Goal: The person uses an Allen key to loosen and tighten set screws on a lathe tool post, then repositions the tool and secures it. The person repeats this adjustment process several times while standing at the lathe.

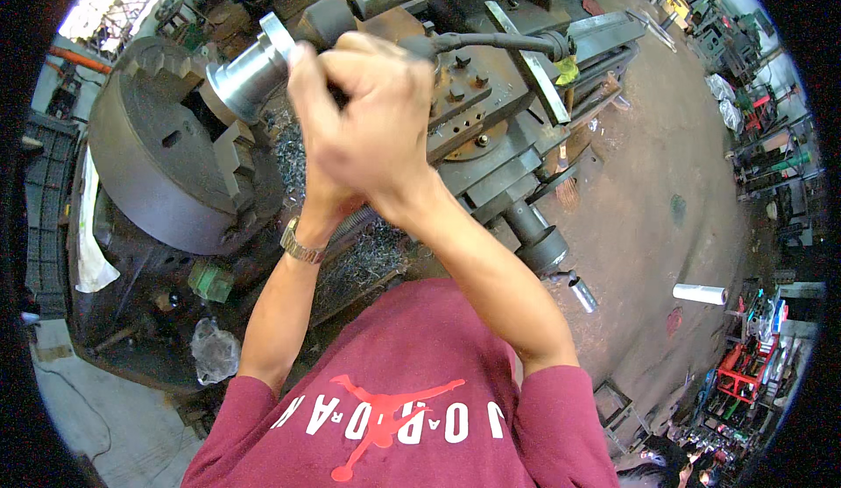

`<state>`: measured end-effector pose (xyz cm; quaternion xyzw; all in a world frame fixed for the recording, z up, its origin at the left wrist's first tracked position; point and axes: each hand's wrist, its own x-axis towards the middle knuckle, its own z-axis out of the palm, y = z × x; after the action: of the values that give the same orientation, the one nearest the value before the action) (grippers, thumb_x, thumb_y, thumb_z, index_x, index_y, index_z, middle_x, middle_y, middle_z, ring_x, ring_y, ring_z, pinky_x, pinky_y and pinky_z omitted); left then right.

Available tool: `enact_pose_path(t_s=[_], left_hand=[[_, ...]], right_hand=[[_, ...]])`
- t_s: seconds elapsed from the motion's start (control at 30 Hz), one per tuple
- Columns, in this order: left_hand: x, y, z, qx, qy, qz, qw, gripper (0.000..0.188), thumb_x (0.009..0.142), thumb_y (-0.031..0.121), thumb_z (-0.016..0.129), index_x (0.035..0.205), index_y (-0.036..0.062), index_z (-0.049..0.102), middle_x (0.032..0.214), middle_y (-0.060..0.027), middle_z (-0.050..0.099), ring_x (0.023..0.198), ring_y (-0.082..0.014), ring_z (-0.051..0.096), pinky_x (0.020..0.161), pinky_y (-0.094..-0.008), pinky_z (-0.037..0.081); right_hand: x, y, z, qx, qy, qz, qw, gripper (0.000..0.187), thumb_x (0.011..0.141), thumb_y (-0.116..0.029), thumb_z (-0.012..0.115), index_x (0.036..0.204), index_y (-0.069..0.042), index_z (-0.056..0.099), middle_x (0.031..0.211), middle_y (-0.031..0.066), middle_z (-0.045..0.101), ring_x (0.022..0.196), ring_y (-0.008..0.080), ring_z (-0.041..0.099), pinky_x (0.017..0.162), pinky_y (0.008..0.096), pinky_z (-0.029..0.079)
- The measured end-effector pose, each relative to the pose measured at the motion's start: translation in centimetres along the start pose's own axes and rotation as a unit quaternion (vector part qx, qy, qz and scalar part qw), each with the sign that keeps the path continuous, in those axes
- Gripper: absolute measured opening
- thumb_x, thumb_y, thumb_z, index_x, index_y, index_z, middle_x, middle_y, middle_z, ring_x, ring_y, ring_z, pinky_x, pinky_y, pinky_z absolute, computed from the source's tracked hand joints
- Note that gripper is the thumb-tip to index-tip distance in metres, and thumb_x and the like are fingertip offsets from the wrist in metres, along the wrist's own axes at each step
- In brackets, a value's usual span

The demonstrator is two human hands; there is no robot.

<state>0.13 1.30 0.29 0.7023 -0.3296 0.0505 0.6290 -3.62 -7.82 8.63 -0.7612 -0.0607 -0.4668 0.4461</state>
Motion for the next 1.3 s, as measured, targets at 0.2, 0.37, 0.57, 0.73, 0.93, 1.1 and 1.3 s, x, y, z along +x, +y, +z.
enact_pose_path(t_s=[0.2,0.37,0.57,0.73,0.93,1.1,1.3], left_hand=[[1.1,0.5,-1.4,-0.114,-0.21,-0.119,0.964,0.011,0.093,-0.002,0.07,0.103,-0.0057,0.071,0.101,-0.0076,0.076,0.095,-0.0117,0.069,0.089,-0.0295,0.056],[1.7,0.6,-0.8,-0.139,-0.18,-0.159,0.961,0.018,0.095,-0.007,0.062,0.109,-0.0075,0.072,0.098,-0.0084,0.076,0.091,-0.0134,0.07,0.084,-0.0275,0.056],[0.3,0.6,0.3,-0.126,-0.079,-0.125,0.981,0.028,0.089,-0.014,0.056,0.11,-0.0096,0.073,0.099,-0.0079,0.076,0.089,-0.0092,0.066,0.082,-0.0255,0.055],[-0.5,0.8,0.9,-0.085,-0.009,-0.119,0.989,0.024,0.087,-0.014,0.06,0.107,-0.0097,0.074,0.097,-0.0089,0.076,0.085,-0.0095,0.067,0.077,-0.0254,0.055],[-0.8,1.2,-0.8,-0.131,0.056,-0.122,0.982,0.012,0.088,-0.011,0.07,0.098,-0.0057,0.073,0.093,-0.006,0.075,0.085,-0.0109,0.069,0.079,-0.0272,0.058],[-1.3,2.2,-1.0,-0.107,-0.055,-0.171,0.978,0.021,0.09,-0.006,0.072,0.111,-0.0038,0.071,0.102,-0.0063,0.075,0.097,-0.0119,0.069,0.088,-0.0289,0.057],[0.5,2.5,-0.4,-0.092,-0.133,-0.141,0.977,0.025,0.095,-0.002,0.067,0.12,-0.005,0.067,0.105,-0.0058,0.074,0.097,-0.0105,0.066,0.09,-0.0285,0.054]], right_hand=[[2.5,5.2,-2.5,0.454,-0.256,-0.021,0.853,0.039,0.078,-0.003,0.066,0.051,0.001,0.038,0.053,0.0037,0.035,0.05,0.0147,0.031,0.05,0.0358,0.022],[2.2,5.9,-3.5,0.463,-0.172,0.102,0.864,0.03,0.097,-0.013,0.058,0.071,-0.003,0.049,0.071,0.0002,0.042,0.066,0.012,0.039,0.065,0.0289,0.036],[-2.0,2.8,0.2,0.412,0.171,0.076,0.892,0.023,0.105,-0.021,0.063,0.106,0.001,0.066,0.094,0.0067,0.069,0.082,0.0078,0.06,0.069,0.022,0.047],[-0.9,4.5,-0.2,0.526,0.054,0.062,0.847,0.043,0.108,-0.036,0.056,0.112,0.006,0.065,0.089,0.0114,0.069,0.07,0.0093,0.058,0.06,0.0236,0.043],[0.4,3.3,0.2,0.566,-0.073,0.152,0.807,0.062,0.111,-0.047,0.04,0.102,0.006,0.069,0.071,0.0152,0.069,0.048,0.0089,0.05,0.046,0.0229,0.037],[0.3,3.2,-2.5,0.533,-0.152,0.22,0.803,0.05,0.111,-0.042,0.044,0.11,0.002,0.067,0.08,0.0122,0.071,0.064,0.0104,0.062,0.058,0.0228,0.047],[-0.4,5.0,-2.8,0.523,-0.044,0.189,0.83,0.046,0.113,-0.035,0.037,0.106,0.004,0.061,0.081,0.0172,0.067,0.062,0.0146,0.057,0.062,0.0247,0.048]])
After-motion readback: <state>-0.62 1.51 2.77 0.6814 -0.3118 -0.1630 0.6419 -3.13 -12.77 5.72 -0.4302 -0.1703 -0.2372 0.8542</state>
